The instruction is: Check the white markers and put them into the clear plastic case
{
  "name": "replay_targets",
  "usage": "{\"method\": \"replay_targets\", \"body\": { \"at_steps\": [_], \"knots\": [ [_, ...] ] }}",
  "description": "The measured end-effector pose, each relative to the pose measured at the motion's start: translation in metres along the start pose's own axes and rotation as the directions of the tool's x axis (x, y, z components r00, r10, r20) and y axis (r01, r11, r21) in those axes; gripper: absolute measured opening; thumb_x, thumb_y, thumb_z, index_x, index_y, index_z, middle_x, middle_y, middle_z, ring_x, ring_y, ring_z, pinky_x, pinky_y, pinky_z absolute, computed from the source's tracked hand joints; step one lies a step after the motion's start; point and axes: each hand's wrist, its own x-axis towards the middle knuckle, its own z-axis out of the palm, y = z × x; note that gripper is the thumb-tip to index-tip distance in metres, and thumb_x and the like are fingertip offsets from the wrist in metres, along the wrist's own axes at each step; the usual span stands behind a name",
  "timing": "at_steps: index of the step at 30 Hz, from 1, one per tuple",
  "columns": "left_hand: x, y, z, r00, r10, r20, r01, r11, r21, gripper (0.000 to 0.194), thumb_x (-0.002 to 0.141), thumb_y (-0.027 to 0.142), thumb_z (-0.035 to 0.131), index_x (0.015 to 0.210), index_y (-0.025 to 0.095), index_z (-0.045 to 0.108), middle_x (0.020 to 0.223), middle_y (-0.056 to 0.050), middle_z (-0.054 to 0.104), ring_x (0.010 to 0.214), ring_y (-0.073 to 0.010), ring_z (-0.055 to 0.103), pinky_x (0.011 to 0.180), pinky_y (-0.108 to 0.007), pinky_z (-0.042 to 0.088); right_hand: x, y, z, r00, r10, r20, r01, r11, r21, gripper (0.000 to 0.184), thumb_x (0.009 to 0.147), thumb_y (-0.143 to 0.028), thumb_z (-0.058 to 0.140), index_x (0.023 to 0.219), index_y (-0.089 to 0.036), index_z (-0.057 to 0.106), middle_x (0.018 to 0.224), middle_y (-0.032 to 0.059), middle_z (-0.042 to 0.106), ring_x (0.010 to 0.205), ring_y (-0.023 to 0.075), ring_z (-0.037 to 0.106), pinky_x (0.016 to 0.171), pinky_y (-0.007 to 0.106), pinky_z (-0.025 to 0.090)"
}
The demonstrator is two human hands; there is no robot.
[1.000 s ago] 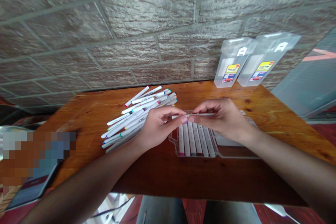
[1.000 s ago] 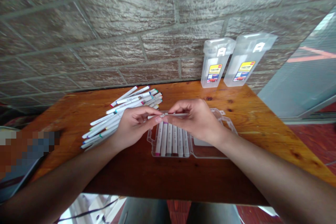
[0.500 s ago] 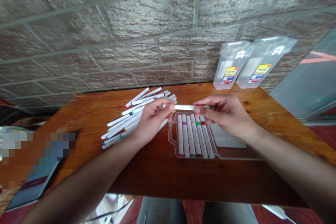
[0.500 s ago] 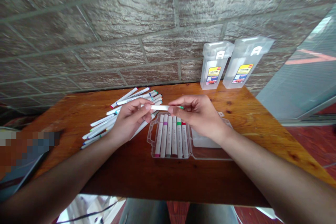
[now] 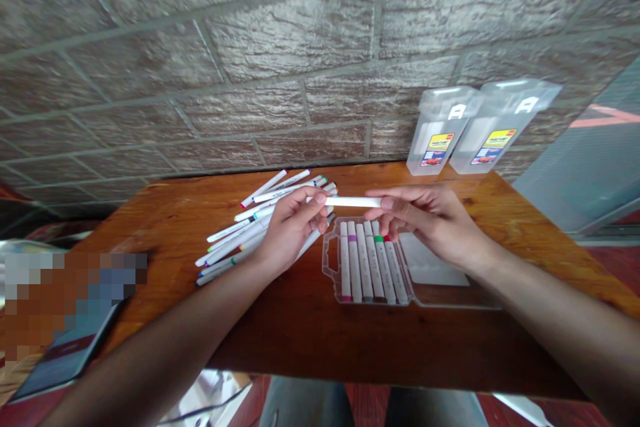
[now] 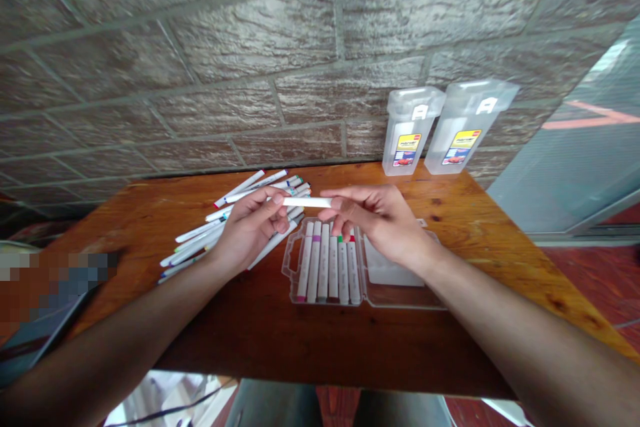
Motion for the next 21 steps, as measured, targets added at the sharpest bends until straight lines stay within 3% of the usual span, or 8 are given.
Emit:
{"method": "replay_targets", "body": {
  "at_steps": [11, 21],
  "knots": [
    [-0.0004, -0.0013, -0.0003, 1.0, 0.005, 0.001, -0.005, 1.0, -0.024, 0.023, 0.088, 0.037, 0.082, 0.094, 0.015, 0.076, 0.069, 0.001, 0.061, 0.057, -0.0084, 0.056, 0.056, -0.022, 0.047, 0.0009, 0.0033, -0.002, 0.997, 0.077, 0.029, -0.081, 0.976, 0.203, 0.029, 0.088, -0.04, 0.084, 0.112, -0.023, 0.083, 0.103, 0.0104, 0.085, 0.071, 0.0194, 0.077, 0.062, 0.034, 0.061],
    [0.0007, -0.0013, 0.0025, 1.0, 0.018, -0.019, -0.019, 0.998, -0.053, 0.028, 0.085, 0.04, 0.085, 0.093, 0.014, 0.078, 0.069, 0.0, 0.061, 0.058, -0.0084, 0.055, 0.055, -0.021, 0.048, 0.0019, 0.0032, -0.0022, 0.996, 0.087, 0.033, -0.093, 0.97, 0.225, 0.028, 0.092, -0.034, 0.077, 0.117, -0.021, 0.08, 0.105, 0.0117, 0.085, 0.074, 0.0204, 0.079, 0.064, 0.034, 0.062]
  ]
}}
